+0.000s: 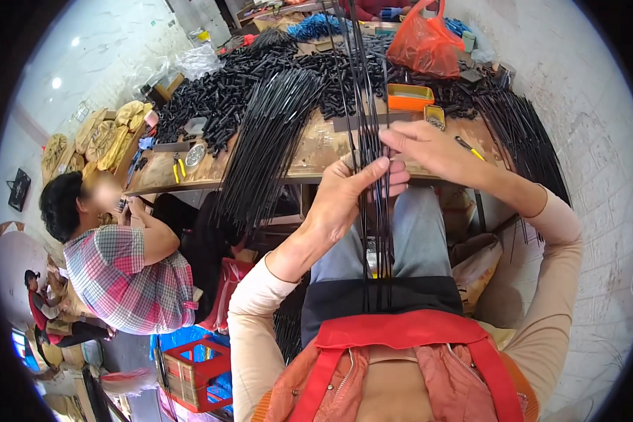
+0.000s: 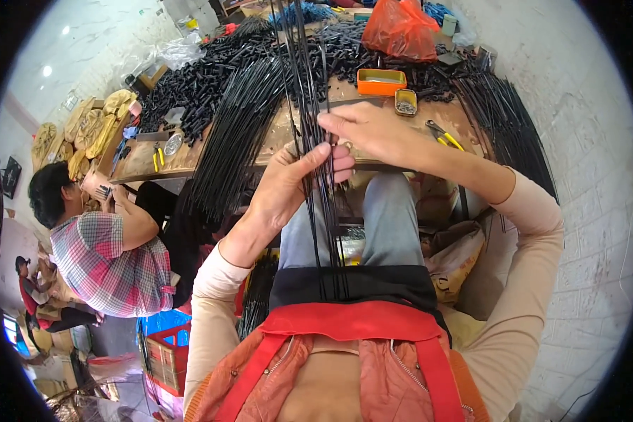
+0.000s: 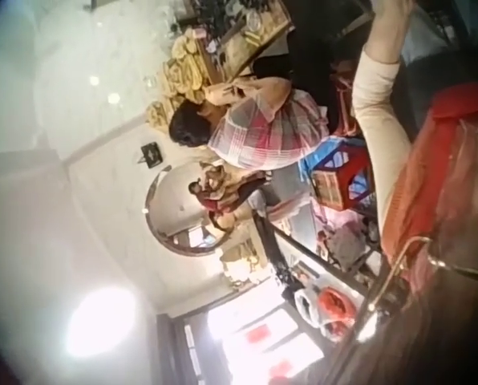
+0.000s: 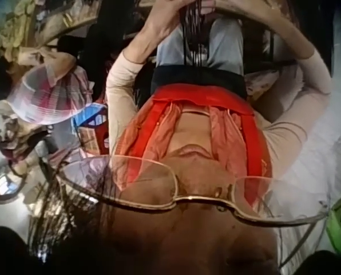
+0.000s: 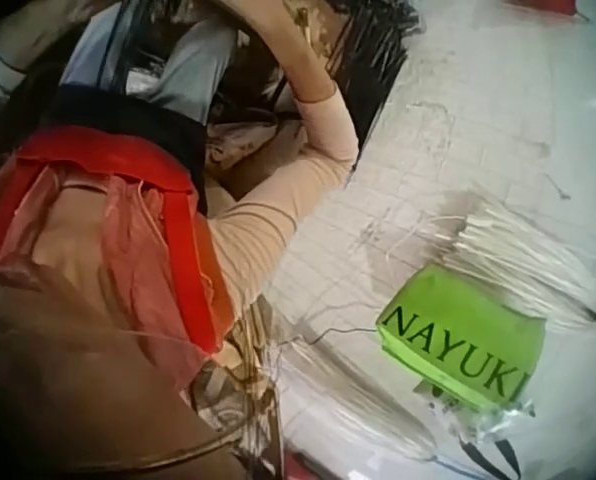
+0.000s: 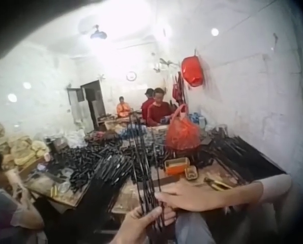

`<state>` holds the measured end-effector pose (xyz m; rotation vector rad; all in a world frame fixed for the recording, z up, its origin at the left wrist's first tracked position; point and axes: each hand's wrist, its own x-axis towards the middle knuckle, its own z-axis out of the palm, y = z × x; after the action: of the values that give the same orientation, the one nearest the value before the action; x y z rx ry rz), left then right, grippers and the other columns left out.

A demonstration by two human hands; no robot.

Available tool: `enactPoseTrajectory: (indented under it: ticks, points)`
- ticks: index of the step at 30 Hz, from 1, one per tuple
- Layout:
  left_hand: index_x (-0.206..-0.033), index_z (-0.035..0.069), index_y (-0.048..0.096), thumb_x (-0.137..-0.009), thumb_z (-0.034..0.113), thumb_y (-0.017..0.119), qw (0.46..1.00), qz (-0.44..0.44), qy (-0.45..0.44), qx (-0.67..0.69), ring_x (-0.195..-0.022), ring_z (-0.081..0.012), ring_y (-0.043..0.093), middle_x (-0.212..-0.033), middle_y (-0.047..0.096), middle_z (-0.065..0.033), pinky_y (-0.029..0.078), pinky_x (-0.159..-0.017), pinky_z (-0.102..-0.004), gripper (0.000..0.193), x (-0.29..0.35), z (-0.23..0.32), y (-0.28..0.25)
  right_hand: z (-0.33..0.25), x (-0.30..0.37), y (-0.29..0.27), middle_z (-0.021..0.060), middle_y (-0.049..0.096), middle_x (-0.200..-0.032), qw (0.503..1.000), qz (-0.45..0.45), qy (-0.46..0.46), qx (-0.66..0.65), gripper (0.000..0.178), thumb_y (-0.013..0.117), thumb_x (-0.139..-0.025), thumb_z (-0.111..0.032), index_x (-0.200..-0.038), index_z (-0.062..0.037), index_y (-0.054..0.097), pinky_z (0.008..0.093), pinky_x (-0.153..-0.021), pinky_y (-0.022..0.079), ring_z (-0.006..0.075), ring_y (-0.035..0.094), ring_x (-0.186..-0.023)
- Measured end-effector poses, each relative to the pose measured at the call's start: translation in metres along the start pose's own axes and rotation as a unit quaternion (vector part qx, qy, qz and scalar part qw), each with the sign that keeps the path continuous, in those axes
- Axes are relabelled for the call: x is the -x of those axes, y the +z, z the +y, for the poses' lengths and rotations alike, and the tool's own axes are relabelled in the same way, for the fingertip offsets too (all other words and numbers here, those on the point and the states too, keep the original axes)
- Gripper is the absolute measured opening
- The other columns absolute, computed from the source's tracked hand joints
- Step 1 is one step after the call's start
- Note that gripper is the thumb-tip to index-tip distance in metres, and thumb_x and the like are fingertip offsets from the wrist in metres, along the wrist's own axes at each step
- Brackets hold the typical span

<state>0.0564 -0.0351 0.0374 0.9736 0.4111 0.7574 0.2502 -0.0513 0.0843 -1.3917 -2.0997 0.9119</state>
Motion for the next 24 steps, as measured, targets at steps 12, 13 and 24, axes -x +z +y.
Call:
enactPoseTrajectory:
  ticks: [12, 13, 24]
  points:
    - [-0.133, -0.004, 0.044, -0.102, 0.026, 0.046, 0.997, -0.053, -0.027, 0.040, -0.109, -0.0288, 0.062, -0.123, 0.059, -0.0199, 0.051, -0.096, -0.0415, 0.042, 0.009, 0.002, -0.001, 0.154, 0.094, -0.190, 0.0164, 0.065, -0.108, 0.921, 0.141, 0.115, -0.344, 0.030, 0.048, -0.098, -0.026, -0.115, -0.0039, 0.059, 0.0326, -0.083, 0.055, 0.0227, 0.067, -0.094]
    - [-0.128, -0.004, 0.049, -0.101, 0.024, 0.048, 0.999, -0.033, -0.013, 0.033, -0.105, -0.0274, 0.064, -0.118, 0.062, -0.0182, 0.053, -0.092, -0.0394, 0.039, 0.008, 0.000, 0.000, 0.183, 0.105, -0.201, 0.0174, 0.065, -0.109, 0.937, 0.202, 0.192, -0.212, 0.031, 0.050, -0.097, -0.023, -0.121, -0.0054, 0.058, 0.0341, -0.086, 0.054, 0.0237, 0.066, -0.097]
    - [-0.134, 0.000, 0.045, -0.102, 0.018, 0.045, 0.997, -0.076, -0.019, 0.010, -0.110, -0.0274, 0.062, -0.121, 0.060, -0.0180, 0.052, -0.095, -0.0426, 0.037, -0.004, 0.015, -0.002, 0.162, 0.026, -0.114, 0.0131, 0.053, -0.134, 0.976, 0.115, 0.014, -0.184, 0.062, 0.054, -0.096, -0.032, -0.147, -0.0043, 0.031, 0.0356, -0.100, 0.042, 0.0198, 0.052, -0.122]
